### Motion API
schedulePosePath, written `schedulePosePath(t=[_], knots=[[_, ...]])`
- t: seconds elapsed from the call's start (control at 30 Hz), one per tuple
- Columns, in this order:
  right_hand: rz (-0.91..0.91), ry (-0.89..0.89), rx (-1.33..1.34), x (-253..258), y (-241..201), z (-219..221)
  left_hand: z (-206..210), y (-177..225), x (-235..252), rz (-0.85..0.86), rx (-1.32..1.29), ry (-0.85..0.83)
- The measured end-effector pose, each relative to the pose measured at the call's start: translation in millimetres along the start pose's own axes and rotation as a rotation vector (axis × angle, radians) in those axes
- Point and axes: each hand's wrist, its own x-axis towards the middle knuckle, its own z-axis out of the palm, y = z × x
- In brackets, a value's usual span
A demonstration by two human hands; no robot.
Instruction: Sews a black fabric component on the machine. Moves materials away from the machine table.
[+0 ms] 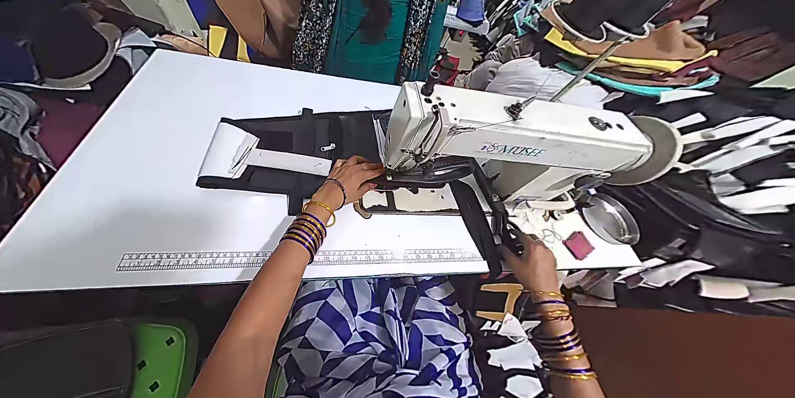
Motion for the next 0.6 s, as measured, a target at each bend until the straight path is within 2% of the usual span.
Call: schedulePosePath(t=[0.13,0.2,0.27,0.33,0.4,0.5,0.6], knots=[[0.124,-0.124,-0.058,-0.8,-6.9,-8.2,-0.1,2.4,-1.7,-0.033,0.049,-0.005],[0.14,-0.18,0.043,1.7,-1.2,-13.9,-0.8,2.9,0.0,-0.059,0.087,-0.025],[0.185,-0.219,0.381,-1.7,5.2,-14.1,0.6,2.3,2.5,-0.097,0.118,-0.047],[0.35,-0.319,0.863,-11.2,-0.7,-19.4,4.8,0.3,6.8,-0.129,0.146,-0.069],[0.413,-0.343,1.054,-15.8,-4.4,-28.4,3.1,-1.8,14.6,-0.171,0.139,-0.104],[0.226,-0.361,1.014,-16.9,5.5,-35.0,-0.1,-2.7,22.8,-0.238,0.117,-0.156],[0.077,-0.466,0.875,-1.4,5.0,-45.4,0.5,-6.6,28.7,-0.26,0.103,-0.154]])
